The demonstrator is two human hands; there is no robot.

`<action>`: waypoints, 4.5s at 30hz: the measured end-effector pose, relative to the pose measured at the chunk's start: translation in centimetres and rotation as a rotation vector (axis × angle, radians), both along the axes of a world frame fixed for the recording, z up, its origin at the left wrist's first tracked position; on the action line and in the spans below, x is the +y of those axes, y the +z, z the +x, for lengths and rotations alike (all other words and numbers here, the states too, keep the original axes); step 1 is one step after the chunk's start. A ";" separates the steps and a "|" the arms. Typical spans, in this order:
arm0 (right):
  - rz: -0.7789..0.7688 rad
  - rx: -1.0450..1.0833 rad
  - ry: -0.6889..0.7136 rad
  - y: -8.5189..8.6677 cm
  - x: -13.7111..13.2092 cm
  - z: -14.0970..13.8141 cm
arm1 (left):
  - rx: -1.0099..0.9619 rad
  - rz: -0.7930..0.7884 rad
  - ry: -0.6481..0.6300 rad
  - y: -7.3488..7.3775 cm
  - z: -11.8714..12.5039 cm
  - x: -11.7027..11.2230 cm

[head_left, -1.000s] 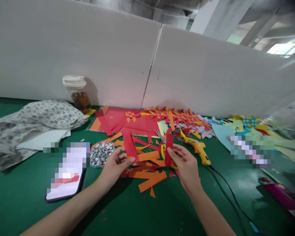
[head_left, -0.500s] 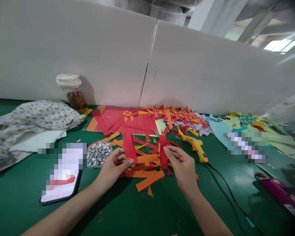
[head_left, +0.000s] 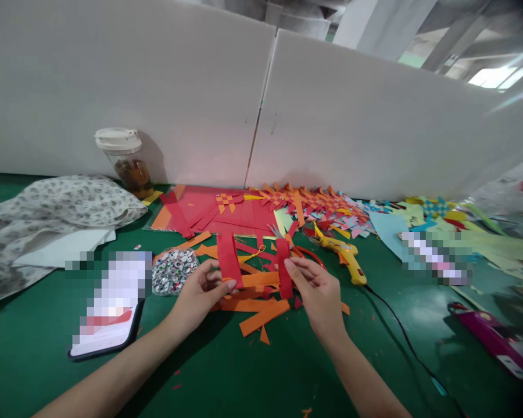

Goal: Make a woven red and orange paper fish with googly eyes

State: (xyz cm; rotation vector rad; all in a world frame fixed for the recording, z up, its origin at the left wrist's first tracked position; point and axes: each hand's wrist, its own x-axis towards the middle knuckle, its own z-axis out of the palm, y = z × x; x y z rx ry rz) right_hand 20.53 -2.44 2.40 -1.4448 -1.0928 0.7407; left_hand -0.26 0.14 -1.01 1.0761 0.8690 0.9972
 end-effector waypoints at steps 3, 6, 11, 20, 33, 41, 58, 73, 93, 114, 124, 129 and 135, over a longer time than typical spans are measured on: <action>0.005 -0.012 -0.003 0.1 0.0 -0.1 | 0.017 -0.005 0.003 0.0 0.0 0.0; 0.010 -0.029 0.000 0.3 0.0 -0.3 | 0.011 -0.006 -0.002 -0.1 0.0 0.1; 0.007 -0.049 0.026 0.4 -0.1 -0.3 | 0.010 0.004 -0.009 -0.2 -0.1 0.1; -0.039 -0.148 0.080 0.2 -0.1 -0.3 | 0.016 0.009 -0.020 -0.1 0.0 -0.1; -0.072 -0.156 0.091 -0.3 0.1 -0.6 | -0.041 0.044 -0.141 -0.2 0.3 -0.4; -0.039 -0.088 0.119 -0.2 -0.5 -1.8 | 0.077 0.088 -0.166 -0.4 0.4 -0.5; -0.103 -0.117 0.147 -0.4 0.0 -0.8 | 0.045 0.050 -0.161 -0.2 0.4 -0.5; -0.011 -0.062 0.165 -1.1 -0.7 -2.0 | 0.096 0.090 -0.185 -0.4 0.4 -0.5; -0.113 -0.018 0.282 -1.5 -0.8 -2.4 | 0.082 0.043 -0.206 -0.3 0.3 -0.5; -0.085 0.066 0.274 -1.6 -0.9 -2.9 | 0.042 0.061 -0.215 0.5 0.3 -0.7; -0.126 0.040 0.265 -1.0 -1.2 -3.6 | -0.021 0.034 -0.243 0.2 0.4 -0.7; -0.140 0.040 0.251 -1.2 -1.1 -3.7 | -0.011 0.024 -0.241 0.1 0.4 -0.5; -0.156 0.073 0.222 -1.3 -1.1 -3.6 | 0.052 0.045 -0.226 0.1 0.3 -0.6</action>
